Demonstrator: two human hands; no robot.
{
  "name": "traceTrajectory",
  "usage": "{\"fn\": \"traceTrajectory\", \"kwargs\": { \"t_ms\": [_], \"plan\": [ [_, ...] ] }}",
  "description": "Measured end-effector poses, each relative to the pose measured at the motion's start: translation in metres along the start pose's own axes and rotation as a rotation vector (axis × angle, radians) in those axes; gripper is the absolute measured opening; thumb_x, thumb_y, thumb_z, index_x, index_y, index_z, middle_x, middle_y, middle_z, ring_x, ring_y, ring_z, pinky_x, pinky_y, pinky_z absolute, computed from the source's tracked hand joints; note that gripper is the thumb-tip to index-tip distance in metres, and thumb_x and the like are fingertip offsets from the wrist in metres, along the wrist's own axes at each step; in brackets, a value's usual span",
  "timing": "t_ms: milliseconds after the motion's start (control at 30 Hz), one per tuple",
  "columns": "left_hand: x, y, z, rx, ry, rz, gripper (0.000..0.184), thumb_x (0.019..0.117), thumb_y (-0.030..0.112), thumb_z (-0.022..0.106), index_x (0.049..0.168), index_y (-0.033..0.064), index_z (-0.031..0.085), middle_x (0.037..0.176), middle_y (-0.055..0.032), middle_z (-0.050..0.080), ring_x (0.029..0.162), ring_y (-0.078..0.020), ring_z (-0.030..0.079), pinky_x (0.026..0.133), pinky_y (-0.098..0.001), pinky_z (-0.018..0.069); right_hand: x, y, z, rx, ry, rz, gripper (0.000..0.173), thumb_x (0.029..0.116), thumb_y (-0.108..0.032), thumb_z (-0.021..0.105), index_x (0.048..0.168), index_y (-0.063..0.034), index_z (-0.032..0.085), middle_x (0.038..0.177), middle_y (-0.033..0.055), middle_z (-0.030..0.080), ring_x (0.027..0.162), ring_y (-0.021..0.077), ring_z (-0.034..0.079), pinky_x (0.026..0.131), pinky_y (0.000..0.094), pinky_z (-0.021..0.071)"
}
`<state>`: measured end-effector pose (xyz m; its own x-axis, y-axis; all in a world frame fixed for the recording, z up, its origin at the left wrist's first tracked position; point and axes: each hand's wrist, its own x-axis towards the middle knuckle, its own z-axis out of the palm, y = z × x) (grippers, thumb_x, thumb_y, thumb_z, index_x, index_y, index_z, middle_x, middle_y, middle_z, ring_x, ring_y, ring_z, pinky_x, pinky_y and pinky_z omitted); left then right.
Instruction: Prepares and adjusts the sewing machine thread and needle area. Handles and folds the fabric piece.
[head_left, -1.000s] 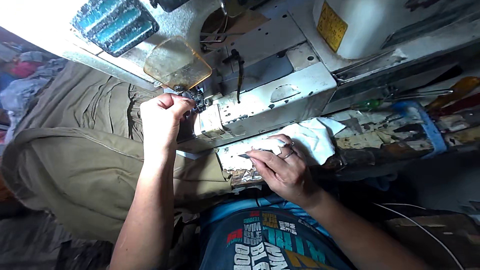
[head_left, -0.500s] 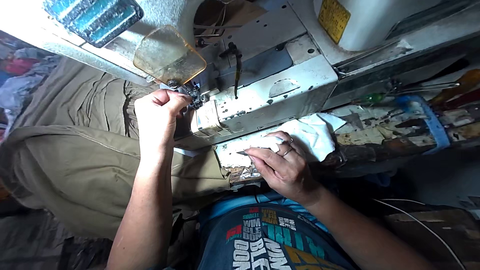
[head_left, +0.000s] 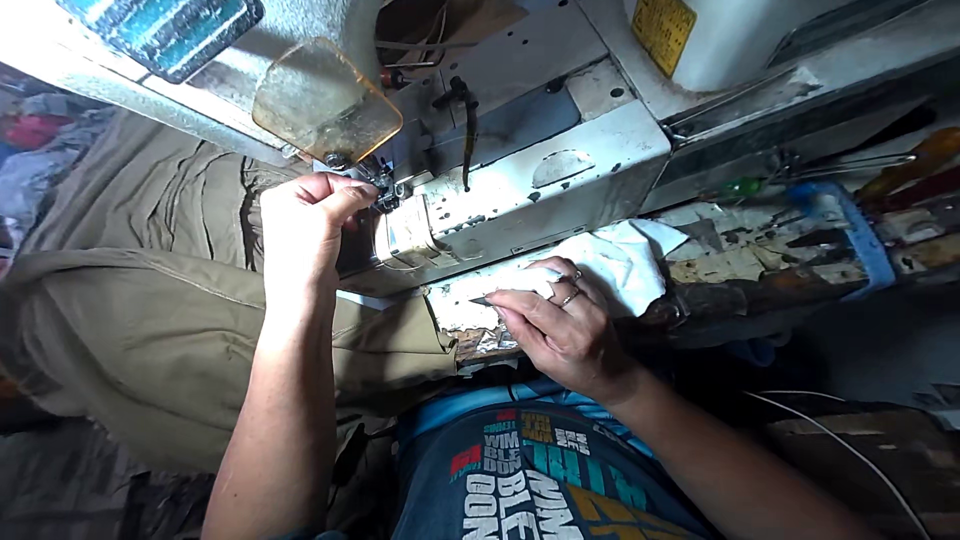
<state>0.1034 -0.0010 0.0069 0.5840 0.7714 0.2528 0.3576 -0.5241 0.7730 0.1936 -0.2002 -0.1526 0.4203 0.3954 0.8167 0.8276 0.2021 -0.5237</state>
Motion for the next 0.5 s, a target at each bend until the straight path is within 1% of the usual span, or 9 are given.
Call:
{"fn": "traceTrajectory", "kwargs": {
  "t_ms": [133, 233, 500],
  "plan": [
    [-0.0001, -0.0005, 0.0006, -0.005, -0.001, 0.001, 0.018, 0.0897, 0.005, 0.070, 0.075, 0.0158, 0.070, 0.061, 0.0137, 0.060, 0.052, 0.0045, 0.050, 0.052, -0.0125, 0.0424, -0.0004, 0.0002, 0.0001, 0.001, 0.005, -0.002, 0.013, 0.0949, -0.015, 0.067, 0.099, -0.0116, 0.079, 0.084, 0.0067, 0.068, 0.100, 0.0215, 0.065, 0.092, 0.0302, 0.0505],
    [-0.0003, -0.0014, 0.0004, 0.001, -0.003, 0.000, 0.016, 0.0901, 0.006, 0.070, 0.077, 0.0151, 0.070, 0.062, 0.0133, 0.061, 0.053, 0.0043, 0.051, 0.053, -0.0124, 0.0433, -0.0006, 0.0002, 0.0001, -0.010, 0.009, -0.003, 0.013, 0.0947, -0.015, 0.067, 0.099, -0.0117, 0.079, 0.084, 0.0068, 0.068, 0.100, 0.0216, 0.065, 0.092, 0.0301, 0.0506],
    [0.0002, -0.0033, 0.0003, 0.001, -0.008, 0.020, 0.017, 0.0898, 0.005, 0.069, 0.077, 0.0162, 0.069, 0.062, 0.0138, 0.061, 0.053, 0.0045, 0.051, 0.053, -0.0127, 0.0430, -0.0002, -0.0006, -0.0002, -0.020, 0.007, -0.003, 0.013, 0.0946, -0.015, 0.067, 0.099, -0.0118, 0.079, 0.082, 0.0063, 0.068, 0.099, 0.0214, 0.065, 0.092, 0.0302, 0.0503]
  ]
}}
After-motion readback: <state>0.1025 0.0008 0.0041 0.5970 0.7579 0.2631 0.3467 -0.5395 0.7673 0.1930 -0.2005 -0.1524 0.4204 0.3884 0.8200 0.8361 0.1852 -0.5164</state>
